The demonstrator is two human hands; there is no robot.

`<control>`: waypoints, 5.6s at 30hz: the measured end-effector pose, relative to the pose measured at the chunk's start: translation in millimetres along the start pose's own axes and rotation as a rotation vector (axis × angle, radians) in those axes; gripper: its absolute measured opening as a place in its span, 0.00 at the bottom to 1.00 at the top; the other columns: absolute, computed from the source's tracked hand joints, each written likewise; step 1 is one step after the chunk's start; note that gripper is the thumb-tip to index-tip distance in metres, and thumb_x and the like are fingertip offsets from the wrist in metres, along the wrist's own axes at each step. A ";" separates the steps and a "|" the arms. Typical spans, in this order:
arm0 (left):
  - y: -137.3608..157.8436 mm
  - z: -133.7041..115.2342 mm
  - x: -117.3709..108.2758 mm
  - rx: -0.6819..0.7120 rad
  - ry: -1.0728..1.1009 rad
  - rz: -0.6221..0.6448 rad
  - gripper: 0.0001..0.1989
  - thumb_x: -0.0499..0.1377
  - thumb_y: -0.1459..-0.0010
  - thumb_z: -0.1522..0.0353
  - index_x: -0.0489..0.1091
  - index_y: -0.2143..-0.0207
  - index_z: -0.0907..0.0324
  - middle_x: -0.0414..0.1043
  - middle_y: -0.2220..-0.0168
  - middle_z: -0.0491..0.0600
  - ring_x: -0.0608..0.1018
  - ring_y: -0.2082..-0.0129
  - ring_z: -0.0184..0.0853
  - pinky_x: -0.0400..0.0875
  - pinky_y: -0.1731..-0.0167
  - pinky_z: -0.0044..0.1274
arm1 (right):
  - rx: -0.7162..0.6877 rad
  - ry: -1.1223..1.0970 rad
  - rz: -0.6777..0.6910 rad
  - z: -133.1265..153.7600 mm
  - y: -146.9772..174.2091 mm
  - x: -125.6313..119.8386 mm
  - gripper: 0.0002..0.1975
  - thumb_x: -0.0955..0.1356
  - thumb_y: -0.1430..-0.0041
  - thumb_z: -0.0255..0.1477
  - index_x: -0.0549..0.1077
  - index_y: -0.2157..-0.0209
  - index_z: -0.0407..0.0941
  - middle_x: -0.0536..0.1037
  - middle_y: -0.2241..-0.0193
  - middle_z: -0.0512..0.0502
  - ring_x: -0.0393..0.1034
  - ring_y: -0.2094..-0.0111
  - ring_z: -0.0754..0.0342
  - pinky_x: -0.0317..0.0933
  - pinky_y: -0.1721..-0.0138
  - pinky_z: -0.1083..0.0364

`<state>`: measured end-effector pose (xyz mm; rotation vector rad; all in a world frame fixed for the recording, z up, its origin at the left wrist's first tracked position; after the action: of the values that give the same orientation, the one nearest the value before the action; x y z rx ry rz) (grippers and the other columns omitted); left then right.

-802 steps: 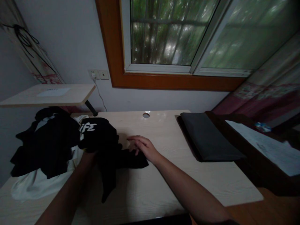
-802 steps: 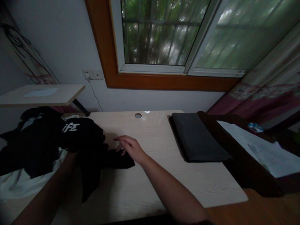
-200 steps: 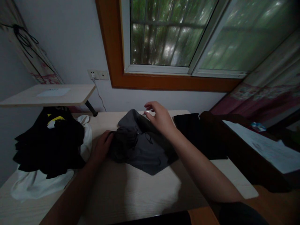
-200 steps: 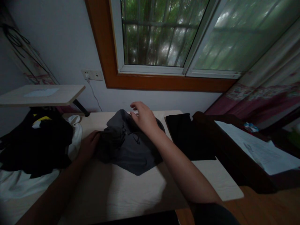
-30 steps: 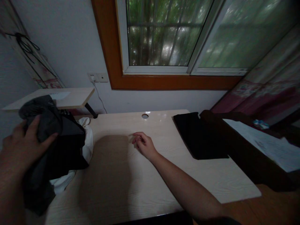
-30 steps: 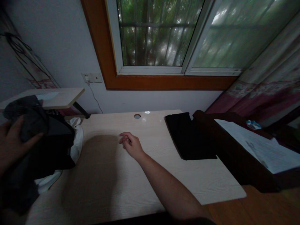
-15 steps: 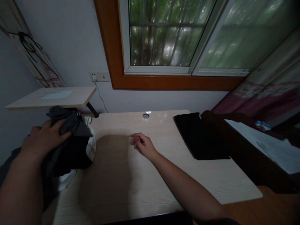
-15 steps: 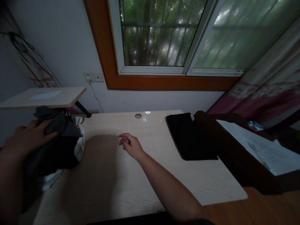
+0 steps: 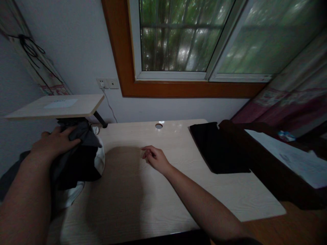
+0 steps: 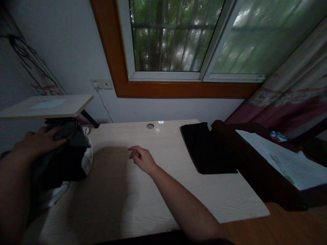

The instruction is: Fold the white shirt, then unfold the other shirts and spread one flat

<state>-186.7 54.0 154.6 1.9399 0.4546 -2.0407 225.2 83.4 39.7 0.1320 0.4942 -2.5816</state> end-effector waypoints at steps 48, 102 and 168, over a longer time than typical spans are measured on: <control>66.4 -192.5 117.2 0.591 0.267 -0.198 0.25 0.45 0.31 0.61 0.66 0.38 0.59 0.61 0.33 0.55 0.58 0.31 0.45 0.55 0.34 0.42 | 0.118 1.135 -0.502 16.6 -2.3 -162.2 0.17 0.65 0.42 0.24 0.77 0.52 0.42 0.74 0.52 0.37 0.63 0.50 0.41 0.56 0.45 0.45; 62.5 -188.2 116.9 0.622 0.318 -0.206 0.23 0.46 0.32 0.59 0.70 0.42 0.55 0.66 0.37 0.52 0.64 0.35 0.44 0.59 0.36 0.40 | -0.015 0.379 0.400 1.6 -1.9 -1.1 0.09 0.67 0.43 0.23 0.79 0.61 0.43 0.77 0.74 0.52 0.70 0.73 0.60 0.60 0.69 0.62; 124.6 -256.5 84.0 1.016 0.420 -0.277 0.13 0.55 0.34 0.68 0.72 0.49 0.57 0.74 0.52 0.55 0.72 0.52 0.42 0.71 0.49 0.37 | -0.256 0.817 -0.002 45.4 -8.6 -29.7 0.17 0.68 0.40 0.28 0.73 0.48 0.47 0.75 0.59 0.42 0.68 0.57 0.45 0.63 0.54 0.47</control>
<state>93.6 48.5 55.7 3.0499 -0.3656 -2.2483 246.7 87.3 90.1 1.1087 1.0923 -2.3455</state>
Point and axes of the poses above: each hand's wrist, its own y-axis away from the middle knuckle, its own x-axis out of the palm, z = x × y, the point moved 10 cm from there along -y, towards the middle knuckle
